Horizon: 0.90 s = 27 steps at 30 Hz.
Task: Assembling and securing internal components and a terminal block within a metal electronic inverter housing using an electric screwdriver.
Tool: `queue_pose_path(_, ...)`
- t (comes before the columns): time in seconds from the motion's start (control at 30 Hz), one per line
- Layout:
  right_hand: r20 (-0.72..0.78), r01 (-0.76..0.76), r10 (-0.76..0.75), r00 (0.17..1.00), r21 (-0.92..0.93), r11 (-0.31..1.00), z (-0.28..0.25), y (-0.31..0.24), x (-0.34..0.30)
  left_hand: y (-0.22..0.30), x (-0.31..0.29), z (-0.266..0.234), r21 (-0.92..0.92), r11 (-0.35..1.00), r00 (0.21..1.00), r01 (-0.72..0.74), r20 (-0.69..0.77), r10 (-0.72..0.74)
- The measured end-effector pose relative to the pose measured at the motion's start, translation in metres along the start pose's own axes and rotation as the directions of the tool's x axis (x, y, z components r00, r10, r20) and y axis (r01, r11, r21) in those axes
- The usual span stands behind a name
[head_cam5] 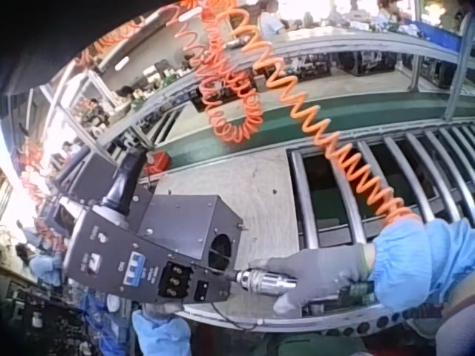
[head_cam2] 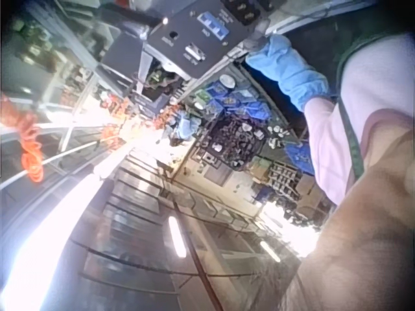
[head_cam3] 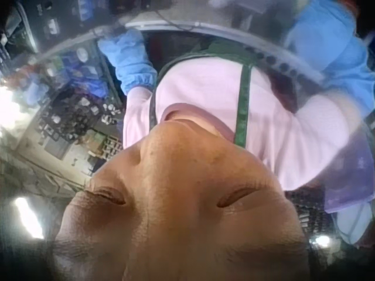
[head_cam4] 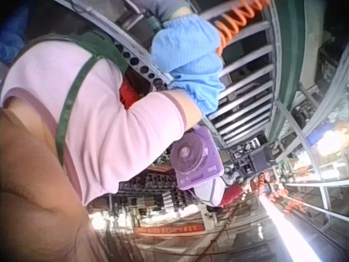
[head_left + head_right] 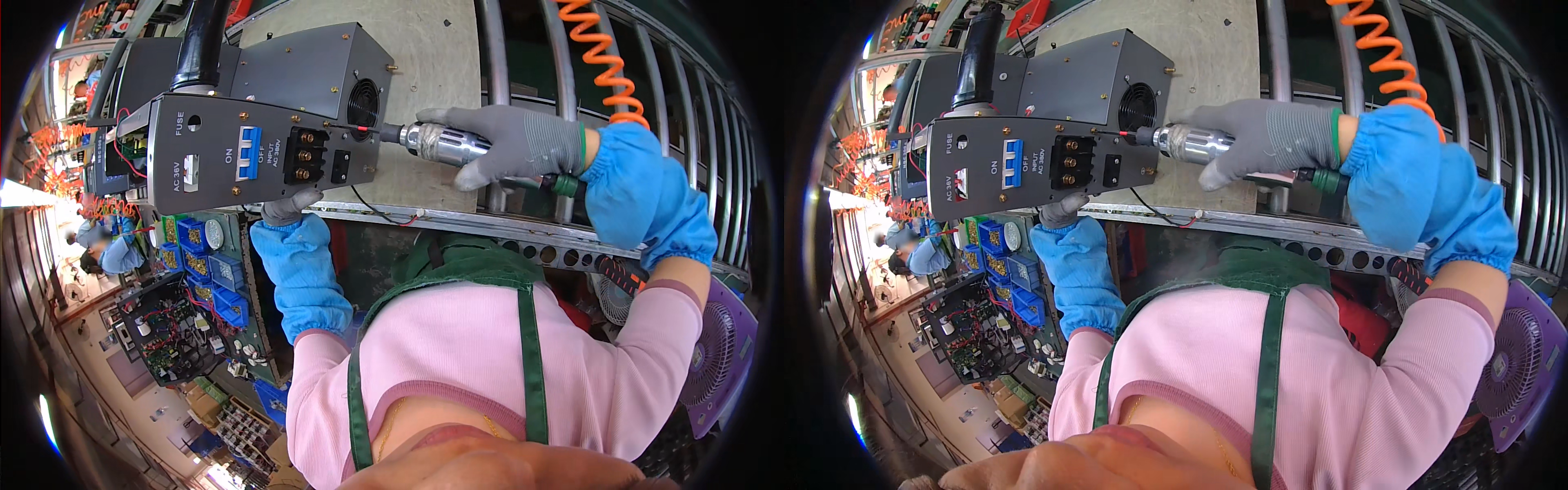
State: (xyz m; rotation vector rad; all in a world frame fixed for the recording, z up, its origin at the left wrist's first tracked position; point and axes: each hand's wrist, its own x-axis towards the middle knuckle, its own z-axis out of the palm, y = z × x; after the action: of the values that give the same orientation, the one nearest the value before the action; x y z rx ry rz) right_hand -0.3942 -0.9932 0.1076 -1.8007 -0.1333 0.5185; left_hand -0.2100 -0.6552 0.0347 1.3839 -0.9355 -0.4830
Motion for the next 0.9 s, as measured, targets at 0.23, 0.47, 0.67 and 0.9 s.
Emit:
queue_pose_path(0.23,0.035,-0.086,0.093,0.995,-0.163,0.983,-0.006,-0.015,0.003,0.007,0.005,0.010,-0.014,0.997,0.997,-0.077,-0.026,0.077)
queue_pose_path(0.47,0.023,-0.062,0.065,0.998,-0.106,0.992,-0.002,-0.005,0.003,0.002,0.007,0.005,0.007,0.995,0.995,-0.097,-0.007,0.097)
queue_pose_path(0.67,0.038,-0.062,0.069,0.997,-0.150,0.987,-0.009,-0.007,0.005,-0.004,0.005,0.006,-0.137,0.989,0.998,-0.061,0.007,0.062)
queue_pose_path(0.9,-0.015,-0.001,0.001,1.000,0.004,1.000,0.000,0.013,-0.007,0.014,0.026,0.019,0.458,0.851,0.964,-0.257,0.183,0.192)
